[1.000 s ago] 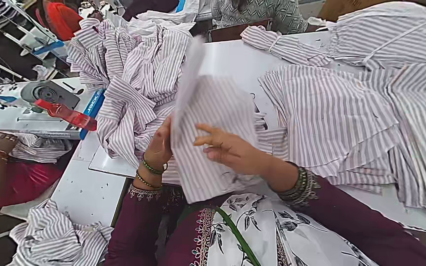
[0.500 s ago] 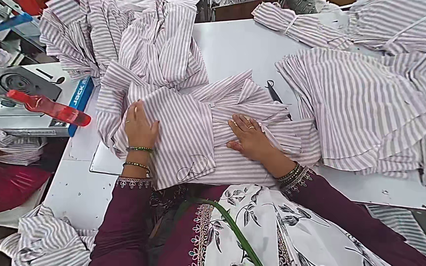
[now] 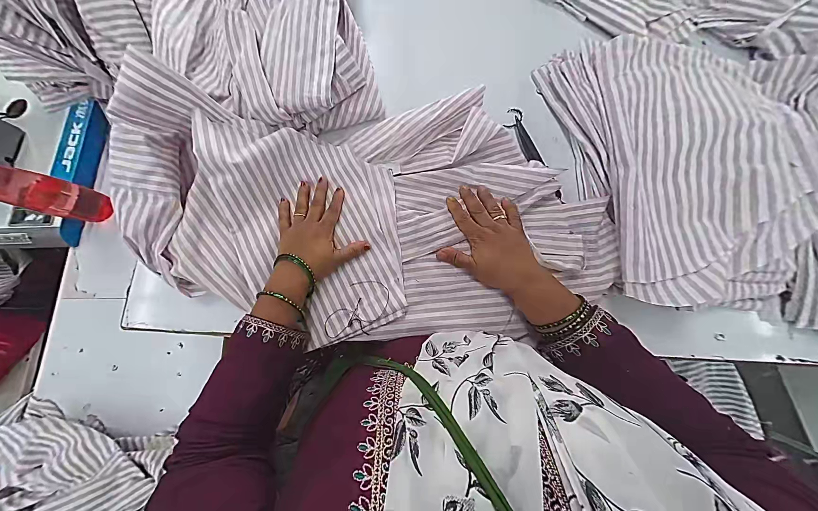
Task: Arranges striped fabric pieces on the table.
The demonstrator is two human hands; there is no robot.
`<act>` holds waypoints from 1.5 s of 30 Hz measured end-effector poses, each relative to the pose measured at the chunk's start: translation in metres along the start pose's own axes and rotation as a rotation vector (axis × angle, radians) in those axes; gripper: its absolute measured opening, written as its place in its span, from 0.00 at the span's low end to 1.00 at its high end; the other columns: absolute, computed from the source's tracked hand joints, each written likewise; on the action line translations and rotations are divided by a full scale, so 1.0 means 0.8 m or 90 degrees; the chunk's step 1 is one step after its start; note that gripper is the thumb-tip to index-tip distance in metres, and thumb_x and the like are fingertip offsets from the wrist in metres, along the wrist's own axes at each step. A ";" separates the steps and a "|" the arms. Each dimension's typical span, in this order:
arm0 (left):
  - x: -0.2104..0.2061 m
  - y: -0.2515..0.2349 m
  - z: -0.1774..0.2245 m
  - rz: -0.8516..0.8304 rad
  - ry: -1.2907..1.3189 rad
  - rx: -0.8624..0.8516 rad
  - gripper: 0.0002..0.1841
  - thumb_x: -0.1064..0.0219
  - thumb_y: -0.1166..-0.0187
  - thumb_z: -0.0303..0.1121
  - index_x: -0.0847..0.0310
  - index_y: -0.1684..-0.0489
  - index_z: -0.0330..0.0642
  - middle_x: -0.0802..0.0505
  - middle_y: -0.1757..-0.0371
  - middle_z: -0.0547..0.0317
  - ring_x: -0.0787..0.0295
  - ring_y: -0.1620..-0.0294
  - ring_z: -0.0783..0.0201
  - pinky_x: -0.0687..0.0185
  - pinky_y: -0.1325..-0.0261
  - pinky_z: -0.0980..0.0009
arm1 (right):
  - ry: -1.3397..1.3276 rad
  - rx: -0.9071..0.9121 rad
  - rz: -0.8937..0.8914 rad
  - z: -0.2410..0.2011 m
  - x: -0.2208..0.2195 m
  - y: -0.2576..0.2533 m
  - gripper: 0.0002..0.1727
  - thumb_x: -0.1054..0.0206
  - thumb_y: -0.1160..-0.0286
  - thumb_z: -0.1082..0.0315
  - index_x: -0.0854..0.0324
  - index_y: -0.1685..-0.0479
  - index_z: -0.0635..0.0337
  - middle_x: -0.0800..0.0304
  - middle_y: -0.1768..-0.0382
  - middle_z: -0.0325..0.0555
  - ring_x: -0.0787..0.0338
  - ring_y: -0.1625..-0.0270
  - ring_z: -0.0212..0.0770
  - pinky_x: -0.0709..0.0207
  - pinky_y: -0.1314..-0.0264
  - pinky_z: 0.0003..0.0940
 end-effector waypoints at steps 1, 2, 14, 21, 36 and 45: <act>0.000 0.000 0.000 -0.003 0.001 0.001 0.61 0.39 0.37 0.79 0.50 0.04 0.48 0.52 0.02 0.47 0.68 0.02 0.40 0.76 0.11 0.29 | 0.004 -0.010 -0.005 0.003 0.002 0.001 0.56 0.55 0.31 0.19 0.43 0.06 0.49 0.49 0.06 0.51 0.54 0.04 0.58 0.67 0.10 0.69; 0.000 0.000 0.000 -0.002 0.003 0.000 0.61 0.38 0.38 0.79 0.49 0.04 0.48 0.51 0.03 0.46 0.68 0.02 0.39 0.76 0.11 0.28 | 0.005 -0.017 -0.012 0.005 0.004 0.001 0.56 0.55 0.31 0.19 0.44 0.06 0.49 0.50 0.06 0.51 0.54 0.04 0.58 0.67 0.10 0.69; 0.001 0.000 -0.003 0.035 0.044 -0.015 0.64 0.39 0.43 0.82 0.43 0.07 0.43 0.47 0.04 0.40 0.66 0.03 0.34 0.75 0.13 0.25 | -0.031 -0.009 0.006 0.010 0.006 -0.007 0.51 0.49 0.28 0.23 0.39 0.08 0.46 0.46 0.07 0.52 0.52 0.05 0.58 0.65 0.10 0.71; -0.002 -0.001 -0.005 0.101 0.058 -0.058 0.67 0.51 0.48 0.87 0.37 0.11 0.38 0.41 0.08 0.31 0.57 0.07 0.26 0.73 0.16 0.21 | -0.186 -0.020 0.105 0.043 0.110 0.007 0.20 0.38 0.16 0.63 0.15 0.34 0.65 0.09 0.37 0.57 0.10 0.35 0.54 0.20 0.31 0.54; 0.000 -0.002 -0.002 0.016 0.038 -0.007 0.61 0.40 0.41 0.81 0.42 0.06 0.49 0.49 0.03 0.46 0.66 0.03 0.36 0.75 0.13 0.26 | -0.212 0.030 0.339 0.115 0.215 -0.001 0.09 0.45 0.27 0.74 0.26 0.69 0.74 0.21 0.31 0.67 0.21 0.26 0.52 0.26 0.27 0.44; -0.013 0.029 0.080 -0.012 0.065 -0.208 0.39 0.45 0.18 0.58 0.34 0.11 0.41 0.35 0.08 0.44 0.52 0.06 0.33 0.63 0.15 0.23 | -0.069 0.077 -0.142 -0.017 0.005 -0.021 0.42 0.51 0.16 0.34 0.45 0.06 0.43 0.58 0.04 0.50 0.64 0.03 0.51 0.81 0.10 0.70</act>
Point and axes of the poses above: each hand's wrist, its own y-axis away from the middle knuckle, its own x-axis out of the back of the hand, z = x × y, the point moved 5 cm from there along -y, towards the middle knuckle
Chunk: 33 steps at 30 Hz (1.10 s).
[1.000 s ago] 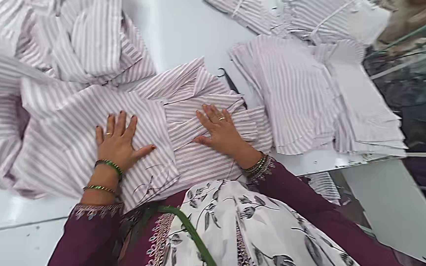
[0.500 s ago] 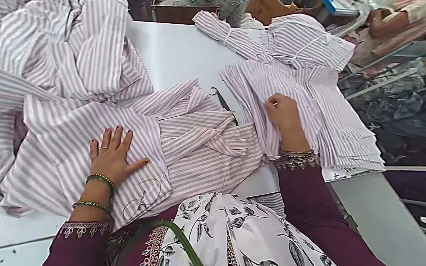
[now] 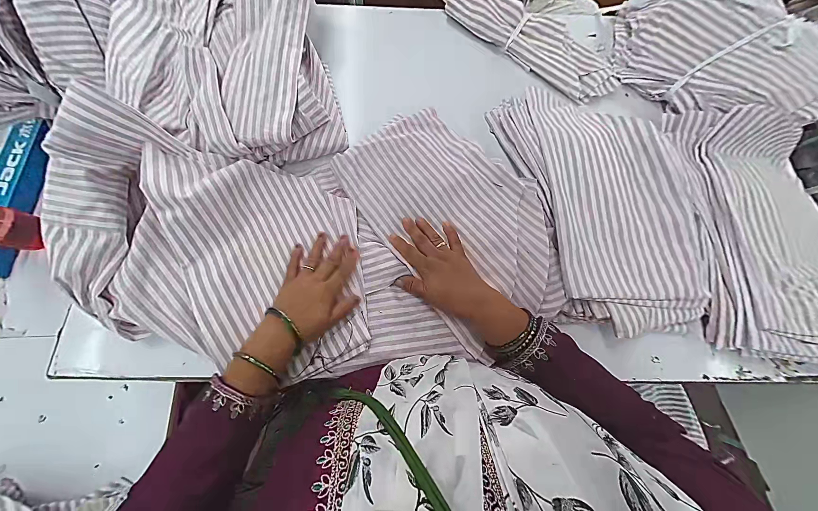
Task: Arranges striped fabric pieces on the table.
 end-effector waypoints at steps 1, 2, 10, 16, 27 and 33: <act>-0.011 0.000 0.032 -0.034 0.010 -0.022 0.43 0.43 0.20 0.62 0.35 0.11 0.39 0.35 0.08 0.43 0.49 0.06 0.35 0.61 0.14 0.25 | 0.000 0.006 0.028 0.003 0.001 0.001 0.40 0.50 0.16 0.36 0.41 0.07 0.44 0.54 0.05 0.50 0.60 0.03 0.52 0.78 0.10 0.70; -0.022 -0.002 0.060 -0.072 0.005 -0.025 0.48 0.45 0.22 0.68 0.38 0.10 0.38 0.37 0.07 0.41 0.50 0.06 0.36 0.62 0.14 0.26 | 0.004 0.013 0.043 0.005 0.003 0.002 0.39 0.50 0.15 0.38 0.40 0.07 0.45 0.52 0.05 0.49 0.59 0.03 0.53 0.77 0.10 0.70; -0.006 -0.044 0.062 0.146 0.028 0.039 0.12 0.34 0.17 0.36 0.08 0.49 0.39 0.08 0.38 0.42 0.15 0.32 0.36 0.26 0.37 0.34 | -0.003 0.052 0.202 0.020 0.011 0.006 0.28 0.50 0.16 0.60 0.25 0.19 0.61 0.30 0.14 0.54 0.36 0.10 0.56 0.55 0.11 0.66; -0.001 -0.058 0.048 0.181 0.078 -0.029 0.14 0.32 0.20 0.35 0.13 0.55 0.29 0.06 0.63 0.39 0.07 0.59 0.39 0.20 0.50 0.40 | -0.150 0.065 0.343 0.031 0.029 0.015 0.18 0.39 0.29 0.69 0.09 0.48 0.68 0.10 0.35 0.60 0.16 0.26 0.60 0.32 0.21 0.63; -0.005 -0.055 0.054 0.245 0.036 -0.093 0.11 0.38 0.22 0.28 0.07 0.61 0.36 0.05 0.64 0.46 0.06 0.57 0.44 0.20 0.51 0.44 | -0.186 0.051 0.316 0.034 0.032 0.013 0.18 0.39 0.26 0.68 0.10 0.47 0.67 0.12 0.34 0.59 0.17 0.24 0.59 0.35 0.18 0.62; -0.003 -0.052 0.043 0.171 0.112 -0.091 0.16 0.40 0.19 0.28 0.10 0.41 0.39 0.05 0.45 0.48 0.09 0.39 0.45 0.28 0.29 0.39 | -0.183 0.047 0.318 0.035 0.033 0.014 0.17 0.40 0.26 0.68 0.10 0.48 0.68 0.11 0.34 0.60 0.17 0.24 0.60 0.34 0.19 0.62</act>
Point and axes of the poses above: each hand's wrist, its own y-axis away from the middle knuckle, its own x-axis out of the back of the hand, z = x × y, the point moved 5 cm from there along -y, towards the middle knuckle
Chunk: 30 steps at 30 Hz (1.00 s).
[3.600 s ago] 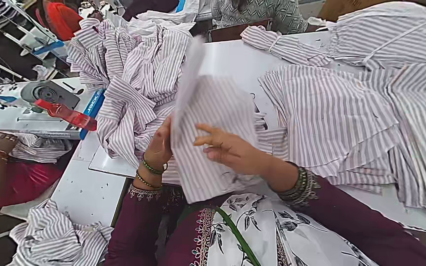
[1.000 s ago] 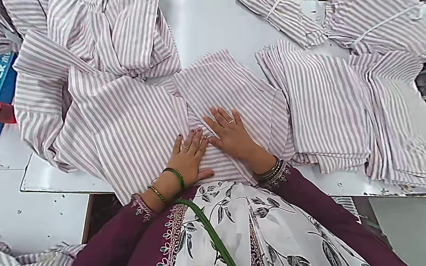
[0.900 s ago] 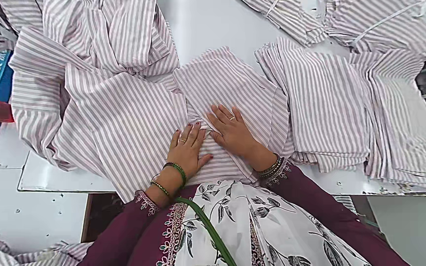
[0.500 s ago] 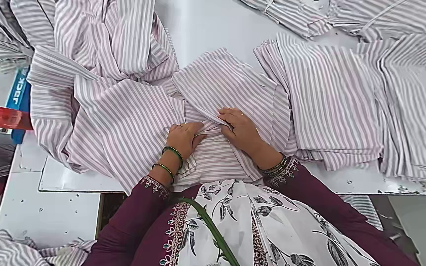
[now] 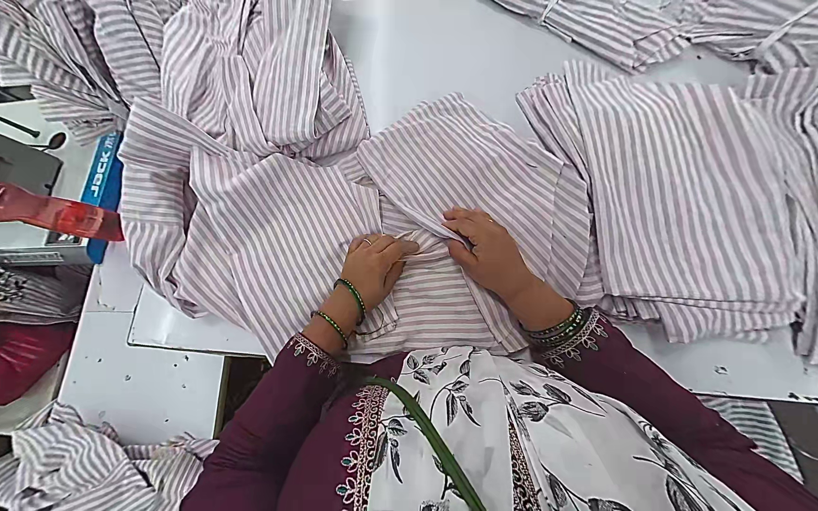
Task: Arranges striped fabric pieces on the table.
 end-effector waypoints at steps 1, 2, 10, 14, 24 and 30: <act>0.009 0.009 -0.005 -0.005 0.015 0.013 0.18 0.39 0.19 0.30 0.13 0.34 0.39 0.07 0.36 0.48 0.13 0.29 0.46 0.37 0.20 0.36 | -0.002 -0.001 -0.005 0.001 0.000 0.000 0.17 0.40 0.25 0.68 0.10 0.47 0.68 0.12 0.34 0.60 0.18 0.24 0.59 0.35 0.18 0.62; 0.023 0.022 -0.012 0.010 0.023 0.028 0.21 0.37 0.19 0.32 0.17 0.28 0.37 0.11 0.29 0.46 0.20 0.22 0.44 0.45 0.16 0.31 | -0.004 0.001 -0.004 0.001 -0.001 -0.001 0.18 0.41 0.25 0.68 0.10 0.47 0.68 0.12 0.33 0.60 0.18 0.23 0.59 0.36 0.18 0.62; 0.071 0.144 -0.014 0.025 0.009 0.064 0.22 0.28 0.27 0.49 0.07 0.49 0.38 0.05 0.50 0.43 0.08 0.48 0.44 0.15 0.48 0.47 | -0.009 0.009 -0.001 0.000 0.000 -0.001 0.18 0.42 0.24 0.68 0.11 0.47 0.70 0.12 0.34 0.63 0.18 0.25 0.64 0.35 0.18 0.64; 0.065 0.165 -0.008 0.048 0.086 0.079 0.16 0.33 0.20 0.42 0.09 0.70 0.39 0.06 0.65 0.52 0.09 0.57 0.57 0.16 0.49 0.64 | -0.010 0.004 -0.006 -0.003 0.000 -0.003 0.17 0.42 0.25 0.70 0.11 0.48 0.70 0.13 0.33 0.64 0.18 0.25 0.65 0.34 0.20 0.63; 0.141 0.244 -0.006 -0.362 -0.006 0.515 0.31 0.27 0.21 0.42 0.23 0.23 0.33 0.10 0.36 0.34 0.10 0.39 0.35 0.20 0.34 0.35 | 0.003 0.005 -0.010 -0.002 -0.001 -0.002 0.17 0.41 0.23 0.69 0.12 0.47 0.70 0.13 0.33 0.63 0.18 0.25 0.64 0.33 0.20 0.62; 0.125 0.223 -0.066 0.063 0.133 0.685 0.42 0.31 0.19 0.31 0.55 0.07 0.38 0.07 0.52 0.38 0.07 0.60 0.54 0.13 0.48 0.55 | 0.014 0.024 -0.003 -0.002 -0.002 -0.002 0.17 0.40 0.25 0.68 0.11 0.48 0.70 0.13 0.33 0.64 0.17 0.26 0.65 0.33 0.22 0.63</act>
Point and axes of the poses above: each hand's wrist, its own y-axis away from the middle knuckle, its own x-axis out of the back of the hand, z = x × y, the point moved 5 cm from there along -y, towards the middle knuckle
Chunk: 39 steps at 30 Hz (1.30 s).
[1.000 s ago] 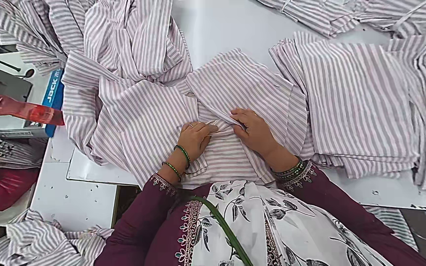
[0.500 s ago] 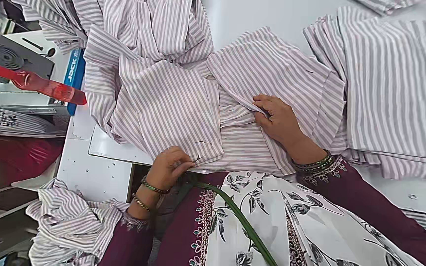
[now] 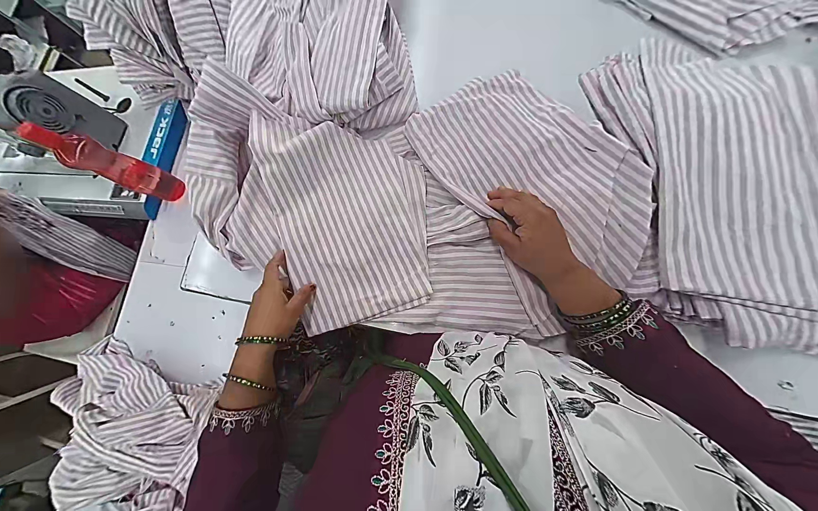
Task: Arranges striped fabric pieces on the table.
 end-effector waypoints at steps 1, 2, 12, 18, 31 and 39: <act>0.006 0.001 -0.002 0.020 0.035 -0.032 0.39 0.33 0.20 0.28 0.52 0.09 0.36 0.07 0.55 0.40 0.08 0.63 0.60 0.12 0.52 0.60 | 0.002 0.006 0.005 0.000 0.000 -0.001 0.17 0.41 0.25 0.68 0.11 0.48 0.70 0.13 0.33 0.64 0.17 0.26 0.64 0.33 0.21 0.64; 0.021 0.004 -0.004 0.058 0.041 -0.066 0.37 0.35 0.21 0.26 0.48 0.11 0.33 0.08 0.57 0.40 0.11 0.66 0.62 0.14 0.56 0.62 | 0.001 0.005 0.001 0.000 0.000 0.000 0.17 0.41 0.25 0.68 0.11 0.48 0.70 0.13 0.33 0.63 0.17 0.26 0.64 0.35 0.20 0.64; -0.044 -0.025 0.111 0.130 -0.265 -0.426 0.47 0.41 0.20 0.60 0.42 0.11 0.28 0.40 0.08 0.34 0.57 0.05 0.30 0.62 0.12 0.29 | 0.005 -0.003 -0.010 0.000 0.000 0.000 0.18 0.41 0.24 0.68 0.11 0.48 0.71 0.13 0.33 0.64 0.17 0.26 0.64 0.33 0.22 0.63; -0.214 0.019 0.185 -0.261 -0.411 -0.507 0.59 0.53 0.24 0.76 0.57 0.06 0.28 0.54 0.05 0.33 0.67 0.02 0.39 0.71 0.08 0.38 | 0.009 -0.005 -0.002 0.000 0.000 -0.001 0.18 0.41 0.24 0.67 0.11 0.47 0.70 0.13 0.33 0.63 0.17 0.25 0.63 0.34 0.20 0.65; -0.126 0.046 0.133 -0.226 0.032 -0.649 0.15 0.39 0.16 0.34 0.07 0.58 0.34 0.03 0.65 0.49 0.06 0.65 0.61 0.12 0.55 0.68 | -0.030 -0.018 0.009 0.002 0.002 0.000 0.17 0.41 0.23 0.66 0.10 0.48 0.66 0.11 0.34 0.59 0.17 0.24 0.60 0.35 0.19 0.63; -0.165 0.033 0.132 -0.042 -0.088 -0.632 0.12 0.30 0.24 0.40 0.04 0.56 0.46 0.05 0.59 0.48 0.07 0.58 0.49 0.13 0.57 0.54 | -0.035 -0.024 0.004 0.006 0.001 -0.001 0.17 0.42 0.22 0.66 0.10 0.47 0.66 0.11 0.33 0.58 0.18 0.23 0.59 0.37 0.17 0.61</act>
Point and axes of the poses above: each hand's wrist, its own y-axis away from the middle knuckle, its own x-axis out of the back of the hand, z = x × y, the point moved 5 cm from there along -y, towards the middle knuckle
